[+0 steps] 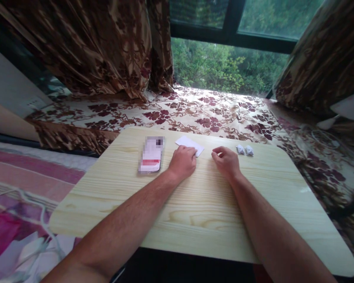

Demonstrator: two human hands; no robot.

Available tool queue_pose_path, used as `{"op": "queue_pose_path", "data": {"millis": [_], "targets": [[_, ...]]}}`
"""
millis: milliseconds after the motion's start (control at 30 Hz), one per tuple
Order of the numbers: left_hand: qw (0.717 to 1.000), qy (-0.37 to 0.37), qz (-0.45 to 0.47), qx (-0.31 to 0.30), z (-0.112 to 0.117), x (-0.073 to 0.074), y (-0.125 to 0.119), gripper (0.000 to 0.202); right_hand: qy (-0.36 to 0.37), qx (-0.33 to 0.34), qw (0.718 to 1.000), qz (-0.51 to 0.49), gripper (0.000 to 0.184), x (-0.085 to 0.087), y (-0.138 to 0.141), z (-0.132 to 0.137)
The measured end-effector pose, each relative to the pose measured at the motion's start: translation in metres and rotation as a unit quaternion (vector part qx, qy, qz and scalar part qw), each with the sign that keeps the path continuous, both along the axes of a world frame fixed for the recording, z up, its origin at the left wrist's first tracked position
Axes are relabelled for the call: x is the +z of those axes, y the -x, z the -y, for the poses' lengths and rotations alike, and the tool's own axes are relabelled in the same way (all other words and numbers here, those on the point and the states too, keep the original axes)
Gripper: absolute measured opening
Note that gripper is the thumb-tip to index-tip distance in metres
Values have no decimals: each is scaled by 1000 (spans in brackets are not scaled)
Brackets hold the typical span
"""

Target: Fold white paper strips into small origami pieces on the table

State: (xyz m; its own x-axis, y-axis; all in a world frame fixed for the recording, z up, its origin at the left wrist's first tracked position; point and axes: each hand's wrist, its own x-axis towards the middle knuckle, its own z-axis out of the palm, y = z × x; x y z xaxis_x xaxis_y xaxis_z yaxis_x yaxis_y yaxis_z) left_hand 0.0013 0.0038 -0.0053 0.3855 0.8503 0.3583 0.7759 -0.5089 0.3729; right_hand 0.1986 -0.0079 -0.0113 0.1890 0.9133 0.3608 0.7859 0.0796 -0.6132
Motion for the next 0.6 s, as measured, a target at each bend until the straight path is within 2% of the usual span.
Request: {"op": "queue_pose_path", "data": {"millis": [167, 400, 600], "targets": [[999, -29, 41, 9, 0, -3, 0, 32, 46, 29, 996, 68, 27, 6, 5, -17], [999, -22, 26, 37, -2, -5, 5, 25, 75, 66, 987, 125, 42, 8, 23, -37], [999, -19, 30, 37, -1, -5, 4, 25, 80, 59, 989, 112, 37, 9, 30, -39]]}}
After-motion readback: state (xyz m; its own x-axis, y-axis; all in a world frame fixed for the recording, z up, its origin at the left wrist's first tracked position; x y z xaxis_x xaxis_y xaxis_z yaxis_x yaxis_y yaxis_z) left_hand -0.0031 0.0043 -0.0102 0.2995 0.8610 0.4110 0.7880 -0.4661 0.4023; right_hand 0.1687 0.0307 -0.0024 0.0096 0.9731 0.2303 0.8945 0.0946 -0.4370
